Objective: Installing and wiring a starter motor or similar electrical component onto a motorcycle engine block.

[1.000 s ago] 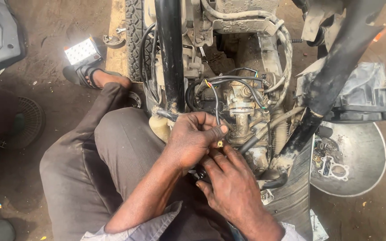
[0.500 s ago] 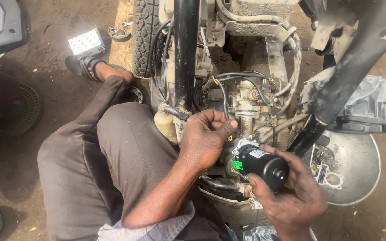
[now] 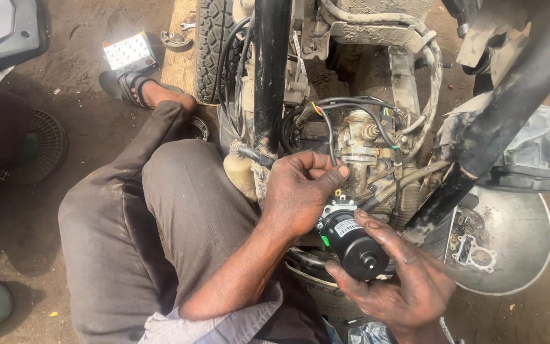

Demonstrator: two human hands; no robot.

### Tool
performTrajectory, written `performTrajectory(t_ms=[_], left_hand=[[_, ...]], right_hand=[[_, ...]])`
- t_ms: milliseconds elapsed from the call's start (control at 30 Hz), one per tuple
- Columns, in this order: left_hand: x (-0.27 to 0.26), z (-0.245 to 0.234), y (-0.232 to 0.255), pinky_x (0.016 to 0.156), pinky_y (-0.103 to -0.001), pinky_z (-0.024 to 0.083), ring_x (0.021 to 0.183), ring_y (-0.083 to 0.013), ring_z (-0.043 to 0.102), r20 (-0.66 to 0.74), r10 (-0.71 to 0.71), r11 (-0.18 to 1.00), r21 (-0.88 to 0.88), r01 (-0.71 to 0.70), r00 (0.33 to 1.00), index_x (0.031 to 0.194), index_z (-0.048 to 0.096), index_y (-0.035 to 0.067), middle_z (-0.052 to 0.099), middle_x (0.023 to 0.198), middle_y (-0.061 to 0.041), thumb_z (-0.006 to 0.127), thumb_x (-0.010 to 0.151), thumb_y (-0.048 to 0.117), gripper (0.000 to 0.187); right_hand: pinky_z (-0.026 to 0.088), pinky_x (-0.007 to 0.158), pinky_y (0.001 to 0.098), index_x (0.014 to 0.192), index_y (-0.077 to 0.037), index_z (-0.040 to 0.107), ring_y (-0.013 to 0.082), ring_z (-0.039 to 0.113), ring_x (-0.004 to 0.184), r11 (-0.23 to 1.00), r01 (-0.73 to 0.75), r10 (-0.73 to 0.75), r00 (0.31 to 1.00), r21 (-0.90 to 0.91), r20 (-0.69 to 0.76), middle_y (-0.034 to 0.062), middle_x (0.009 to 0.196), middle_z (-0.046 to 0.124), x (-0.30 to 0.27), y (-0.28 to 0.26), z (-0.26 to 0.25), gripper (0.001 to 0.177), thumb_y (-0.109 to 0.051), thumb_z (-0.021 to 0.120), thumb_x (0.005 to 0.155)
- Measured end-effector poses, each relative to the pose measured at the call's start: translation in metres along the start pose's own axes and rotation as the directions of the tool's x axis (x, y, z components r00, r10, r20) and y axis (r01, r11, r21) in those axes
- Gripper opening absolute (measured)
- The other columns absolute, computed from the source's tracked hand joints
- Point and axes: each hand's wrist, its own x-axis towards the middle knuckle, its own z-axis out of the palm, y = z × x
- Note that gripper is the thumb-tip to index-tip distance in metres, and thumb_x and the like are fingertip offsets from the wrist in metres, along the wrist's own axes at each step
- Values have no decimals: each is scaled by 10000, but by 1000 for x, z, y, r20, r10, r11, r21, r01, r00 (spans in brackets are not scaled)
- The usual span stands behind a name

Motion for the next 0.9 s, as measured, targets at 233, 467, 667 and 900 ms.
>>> performTrajectory(t_ms=[233,467,667,900], left_hand=[[-1,1,1,518,-216,473,571,-42,580,-10,9,998,60,-9,1000,899,769,9,720,667,-20,805,860,166,166],[-3,-2,2,520,-223,479,568,-33,581,-14,38,997,74,-37,999,878,765,27,713,654,-4,816,844,186,170],[-5,-2,15,510,-254,495,543,-61,605,4,14,971,238,-14,1000,856,773,44,722,643,-15,800,834,219,179],[-5,6,21,611,-365,561,587,-187,723,-7,-34,890,456,33,999,772,764,32,753,658,-121,779,857,264,247]], right_hand=[[662,873,398,1211,82,586,335,765,1045,1000,4,-4,1000,4,10,236,1092,737,1,-1,3,667,-334,885,784],[640,832,374,1227,55,577,326,766,1027,999,26,-25,1000,-46,6,228,1075,748,-13,13,19,668,-363,868,794],[616,855,387,1244,51,555,349,752,1065,997,67,-68,997,-35,-28,237,1105,733,-27,24,29,663,-375,848,829],[607,918,408,1258,46,538,351,725,1143,999,1,0,1000,45,-5,252,1166,711,-40,30,29,664,-338,854,817]])
